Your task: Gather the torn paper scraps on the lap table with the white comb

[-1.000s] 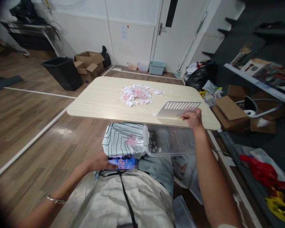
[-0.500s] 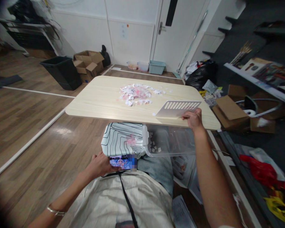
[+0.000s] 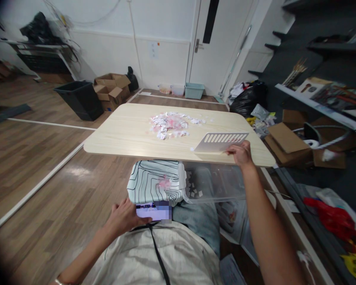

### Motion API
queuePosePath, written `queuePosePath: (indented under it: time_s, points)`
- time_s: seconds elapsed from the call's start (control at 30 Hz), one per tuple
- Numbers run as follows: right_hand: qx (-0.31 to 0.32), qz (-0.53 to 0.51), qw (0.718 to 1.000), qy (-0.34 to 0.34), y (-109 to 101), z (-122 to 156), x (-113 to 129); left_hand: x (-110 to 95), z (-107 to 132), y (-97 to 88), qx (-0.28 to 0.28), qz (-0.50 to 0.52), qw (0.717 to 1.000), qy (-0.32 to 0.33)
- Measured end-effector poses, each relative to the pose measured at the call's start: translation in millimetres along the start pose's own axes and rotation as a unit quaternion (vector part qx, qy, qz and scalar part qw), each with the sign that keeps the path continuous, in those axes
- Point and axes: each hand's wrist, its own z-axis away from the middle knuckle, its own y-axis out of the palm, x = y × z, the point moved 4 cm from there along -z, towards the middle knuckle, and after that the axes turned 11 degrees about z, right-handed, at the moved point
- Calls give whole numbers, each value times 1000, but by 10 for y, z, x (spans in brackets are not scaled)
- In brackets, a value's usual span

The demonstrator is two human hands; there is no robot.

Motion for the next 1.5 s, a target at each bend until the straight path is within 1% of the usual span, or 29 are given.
queuePosePath:
  time_s: [0.13, 0.3, 0.47, 0.63, 0.7, 0.83, 1.03, 1.13, 1.3, 1.5]
  points:
    - [2, -1, 1000, 1, -5, 0, -11, 34, 22, 59, -13, -5, 1000, 4]
    - [5, 1, 1000, 5, -25, -22, -53, 14, 98, 90, -58, -27, 998, -16]
    - [6, -2, 1000, 3, -40, -49, -97, -6, 130, 74, -42, -35, 998, -25]
    - [5, -1, 1000, 1, -53, -72, -139, -5, 161, 83, -62, -45, 996, -35]
    - [4, -2, 1000, 3, -60, -77, -150, 7, 166, 91, -62, -30, 997, -28]
    - [-3, -6, 1000, 8, -68, -85, -168, 79, 138, 71, -37, 13, 999, -7]
    - [-13, -11, 1000, 9, -69, -96, -192, 190, 97, -1, -36, 45, 998, 30]
    - [-13, -12, 1000, 10, -72, -97, -191, 208, 93, -9, -48, 51, 996, 47]
    - [-12, -12, 1000, 12, -65, -94, -177, 217, 69, 2, -52, 58, 995, 59]
    - [-9, -8, 1000, 10, -59, -84, -160, 237, 9, 46, -35, 53, 996, 67]
